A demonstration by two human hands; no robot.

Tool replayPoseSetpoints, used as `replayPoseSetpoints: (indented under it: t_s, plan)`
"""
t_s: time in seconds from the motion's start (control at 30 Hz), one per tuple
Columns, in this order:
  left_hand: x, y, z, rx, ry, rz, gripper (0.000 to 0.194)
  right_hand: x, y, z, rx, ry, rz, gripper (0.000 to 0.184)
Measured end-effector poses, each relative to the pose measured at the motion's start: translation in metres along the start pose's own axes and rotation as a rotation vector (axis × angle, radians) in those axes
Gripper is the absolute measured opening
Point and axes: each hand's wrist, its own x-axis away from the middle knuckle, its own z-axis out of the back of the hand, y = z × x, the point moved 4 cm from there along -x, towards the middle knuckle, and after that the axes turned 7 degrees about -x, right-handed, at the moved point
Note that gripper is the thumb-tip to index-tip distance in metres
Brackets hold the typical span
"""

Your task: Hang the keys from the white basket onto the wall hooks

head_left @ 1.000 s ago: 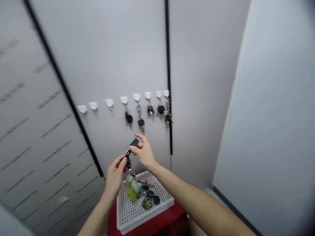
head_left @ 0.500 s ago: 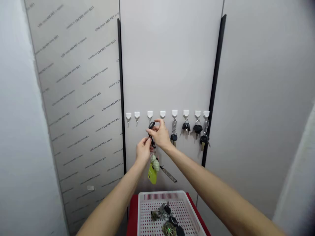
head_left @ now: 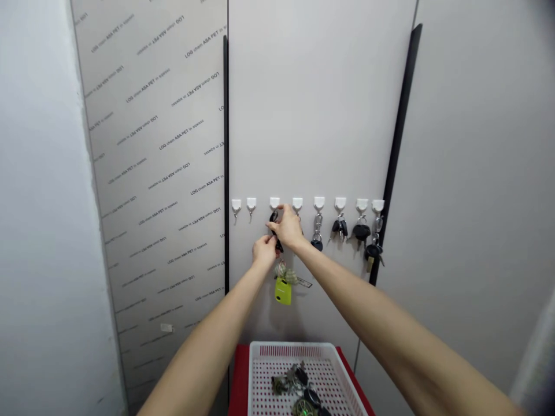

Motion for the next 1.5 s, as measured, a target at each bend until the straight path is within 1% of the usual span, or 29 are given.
replayPoseSetpoints:
  t_s: [0.13,0.23,0.33,0.4,0.47,0.53,0.57,0.63,0.7,0.77,0.83,0.87,0.93,1.0,1.1,1.23,1.4,1.43,1.5]
  plan:
    - [-0.004,-0.009,-0.003,-0.092,-0.033,0.004,0.015,0.011,0.008,-0.001,-0.018,-0.011,-0.012,0.04]
    - [0.002,-0.013,0.006,-0.18,0.03,-0.05,0.018,0.032,0.012,0.004,-0.093,-0.007,0.009,0.038]
    - [0.024,-0.024,0.02,-0.261,0.107,-0.15,0.029,0.069,0.025,0.009,-0.16,-0.012,0.05,0.038]
    - [0.046,-0.041,0.027,-0.341,0.097,-0.217,0.031,0.106,0.043,0.008,-0.18,-0.091,0.035,0.035]
    - [0.074,-0.068,0.032,-0.435,0.041,-0.224,0.027,0.151,0.066,0.002,-0.156,-0.271,-0.025,0.028]
    - [0.101,-0.102,0.034,-0.54,-0.038,-0.161,0.025,0.198,0.092,-0.006,-0.088,-0.476,-0.113,0.02]
    - [0.113,-0.119,0.033,-0.604,-0.091,-0.126,0.025,0.219,0.104,-0.01,-0.047,-0.549,-0.155,0.018]
    - [0.133,-0.148,0.027,-0.752,-0.228,-0.106,0.027,0.251,0.124,-0.015,0.021,-0.638,-0.21,0.02]
    - [0.147,-0.165,0.018,-0.912,-0.367,-0.153,0.028,0.267,0.136,-0.018,0.069,-0.672,-0.239,0.025]
    - [0.155,-0.171,0.009,-1.076,-0.487,-0.211,0.029,0.273,0.14,-0.02,0.092,-0.689,-0.246,0.028]
    - [0.158,-0.173,0.004,-1.227,-0.575,-0.219,0.025,0.273,0.141,-0.021,0.096,-0.706,-0.232,0.03]
    - [0.159,-0.174,0.002,-1.282,-0.603,-0.209,0.023,0.273,0.14,-0.022,0.096,-0.72,-0.218,0.03]
    - [0.158,-0.173,0.003,-1.328,-0.611,-0.181,0.019,0.273,0.139,-0.023,0.097,-0.757,-0.201,0.029]
    - [0.157,-0.172,0.005,-1.267,-0.564,-0.164,0.018,0.275,0.141,-0.024,0.102,-0.79,-0.219,0.028]
    - [0.154,-0.17,0.011,-1.047,-0.448,-0.145,0.018,0.278,0.144,-0.024,0.102,-0.827,-0.252,0.026]
    - [0.15,-0.169,0.019,-0.789,-0.326,-0.094,0.019,0.276,0.141,-0.024,0.107,-0.803,-0.24,0.022]
    - [0.15,-0.168,0.022,-0.656,-0.279,-0.066,0.018,0.271,0.138,-0.031,0.168,-0.731,-0.31,0.02]
    - [0.15,-0.168,0.023,-0.636,-0.272,-0.061,0.018,0.27,0.137,-0.032,0.14,-0.712,-0.333,0.017]
    - [0.149,-0.169,0.026,-0.581,-0.238,-0.039,0.017,0.266,0.137,-0.033,0.011,-0.689,-0.397,0.011]
